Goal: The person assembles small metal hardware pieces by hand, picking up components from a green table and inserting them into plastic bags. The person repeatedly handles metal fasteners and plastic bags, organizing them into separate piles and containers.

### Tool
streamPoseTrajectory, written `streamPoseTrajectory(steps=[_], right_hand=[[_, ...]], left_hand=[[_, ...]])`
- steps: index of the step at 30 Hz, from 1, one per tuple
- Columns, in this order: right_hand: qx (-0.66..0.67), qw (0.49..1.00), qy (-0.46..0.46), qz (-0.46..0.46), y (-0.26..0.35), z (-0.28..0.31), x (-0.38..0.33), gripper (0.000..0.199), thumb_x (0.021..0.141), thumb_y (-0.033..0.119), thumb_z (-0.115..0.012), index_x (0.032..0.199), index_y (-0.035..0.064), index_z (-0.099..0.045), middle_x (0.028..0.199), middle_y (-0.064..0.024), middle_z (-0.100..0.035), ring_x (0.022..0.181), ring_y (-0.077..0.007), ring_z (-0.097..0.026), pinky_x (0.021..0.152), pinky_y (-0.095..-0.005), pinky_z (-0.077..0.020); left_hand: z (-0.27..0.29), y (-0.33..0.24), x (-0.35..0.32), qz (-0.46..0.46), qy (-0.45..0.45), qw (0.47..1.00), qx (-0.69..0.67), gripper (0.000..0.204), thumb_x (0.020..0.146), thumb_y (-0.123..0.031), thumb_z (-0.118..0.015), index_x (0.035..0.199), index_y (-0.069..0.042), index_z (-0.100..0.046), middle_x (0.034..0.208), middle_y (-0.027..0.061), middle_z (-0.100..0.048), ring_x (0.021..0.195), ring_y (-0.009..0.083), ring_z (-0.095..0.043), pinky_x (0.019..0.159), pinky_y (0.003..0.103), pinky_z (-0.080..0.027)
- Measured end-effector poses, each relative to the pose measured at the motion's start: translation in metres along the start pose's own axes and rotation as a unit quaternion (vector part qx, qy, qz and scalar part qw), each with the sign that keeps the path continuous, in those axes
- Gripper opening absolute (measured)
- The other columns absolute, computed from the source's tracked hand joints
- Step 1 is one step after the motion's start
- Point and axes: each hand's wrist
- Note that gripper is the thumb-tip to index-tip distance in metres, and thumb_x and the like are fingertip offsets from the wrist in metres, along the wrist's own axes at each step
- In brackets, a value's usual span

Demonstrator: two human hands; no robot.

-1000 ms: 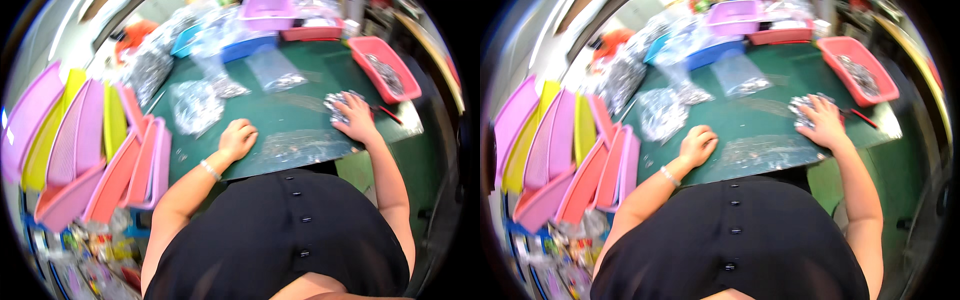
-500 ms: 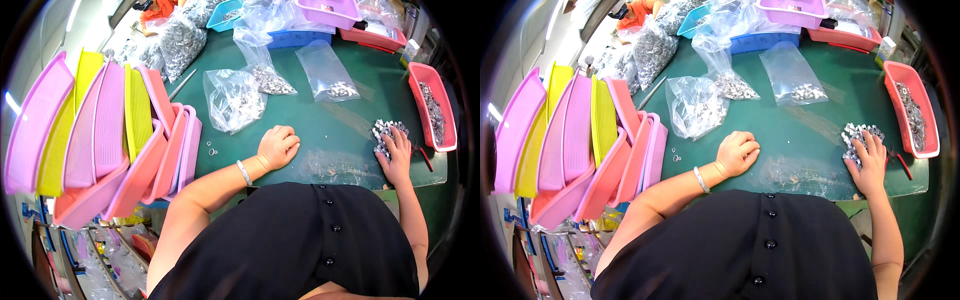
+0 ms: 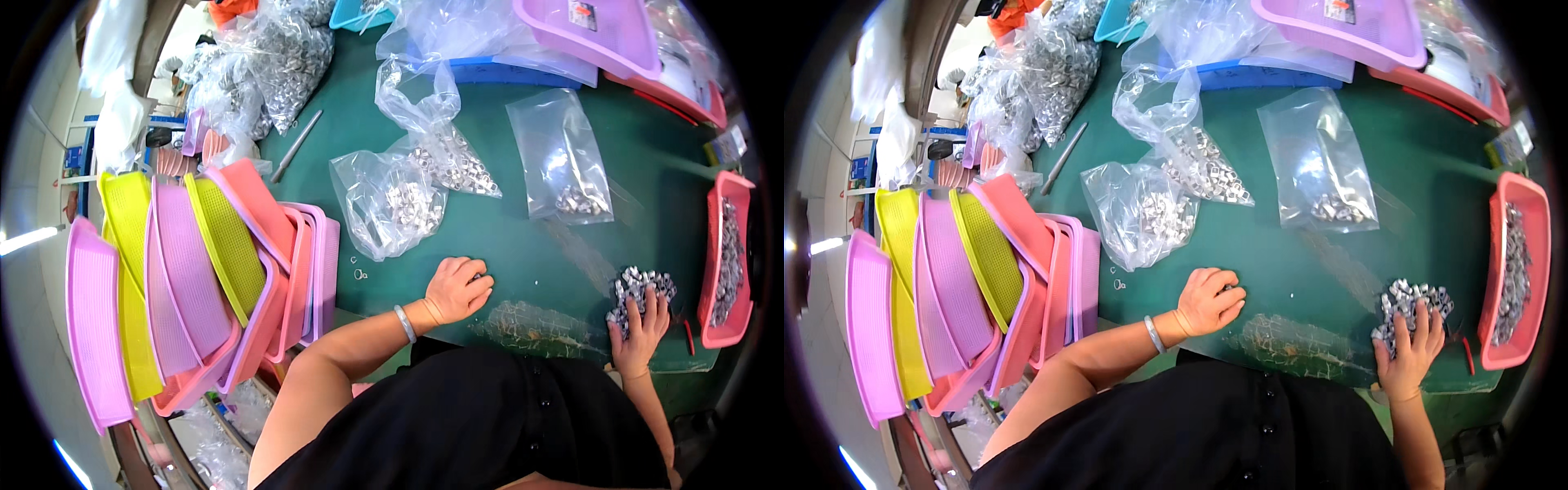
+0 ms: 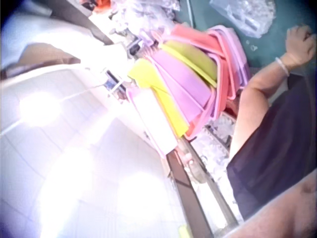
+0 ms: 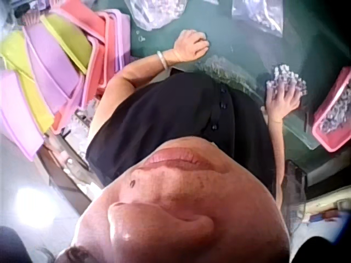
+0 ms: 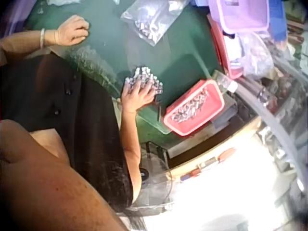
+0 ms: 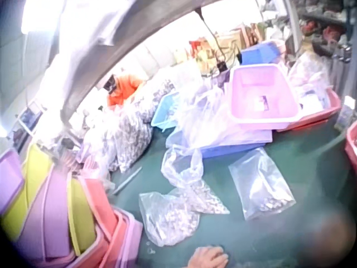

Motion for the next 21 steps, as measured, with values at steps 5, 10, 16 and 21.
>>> streamPoseTrajectory(steps=[5, 10, 16, 21], right_hand=[[-0.01, 0.999, 0.029, 0.026, -0.008, -0.001, 0.004, 0.046, 0.08, 0.037, -0.056, 0.116, 0.0085, -0.053, 0.135, -0.0192, -0.037, 0.123, -0.0444, -0.031, 0.096, -0.0541, -0.025], [-0.018, 0.998, 0.057, 0.037, -0.013, -0.005, 0.005, 0.046, 0.086, 0.036, -0.05, 0.122, 0.0074, -0.047, 0.135, -0.0225, -0.035, 0.122, -0.0463, -0.03, 0.098, -0.0551, -0.0244], [-0.041, 0.996, 0.063, 0.043, -0.014, -0.009, 0.006, 0.047, 0.089, 0.038, -0.045, 0.125, 0.0073, -0.044, 0.135, -0.0239, -0.034, 0.123, -0.0463, -0.03, 0.098, -0.0556, -0.0251], [-0.041, 0.996, 0.067, 0.045, -0.014, -0.01, 0.004, 0.046, 0.09, 0.037, -0.044, 0.125, 0.0062, -0.044, 0.134, -0.0248, -0.034, 0.122, -0.0465, -0.031, 0.098, -0.0553, -0.026]], left_hand=[[-0.004, 0.005, -0.004, 0.023, 0.002, 0.999, -0.034, 0.02, 0.065, -0.014, -0.067, 0.083, -0.014, -0.06, 0.09, 0.0021, -0.052, 0.083, 0.0212, -0.05, 0.07, 0.035, -0.041], [-0.009, 0.012, 0.003, 0.03, -0.013, 0.998, -0.052, 0.023, 0.062, -0.014, -0.069, 0.083, -0.014, -0.061, 0.09, 0.0017, -0.054, 0.08, 0.0206, -0.051, 0.067, 0.034, -0.042], [-0.008, 0.015, 0.003, 0.048, -0.01, 0.997, -0.059, 0.023, 0.062, -0.014, -0.069, 0.084, -0.015, -0.061, 0.09, 0.0009, -0.055, 0.079, 0.0188, -0.051, 0.067, 0.033, -0.043], [-0.008, 0.018, 0.003, 0.049, -0.002, 0.996, -0.072, 0.018, 0.067, -0.015, -0.065, 0.082, -0.013, -0.057, 0.091, 0.0013, -0.052, 0.077, 0.0172, -0.051, 0.069, 0.031, -0.04]])
Point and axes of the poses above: each hand's wrist, its own x-axis towards the middle knuckle, its own z-axis out of the back of the hand, y = z × x
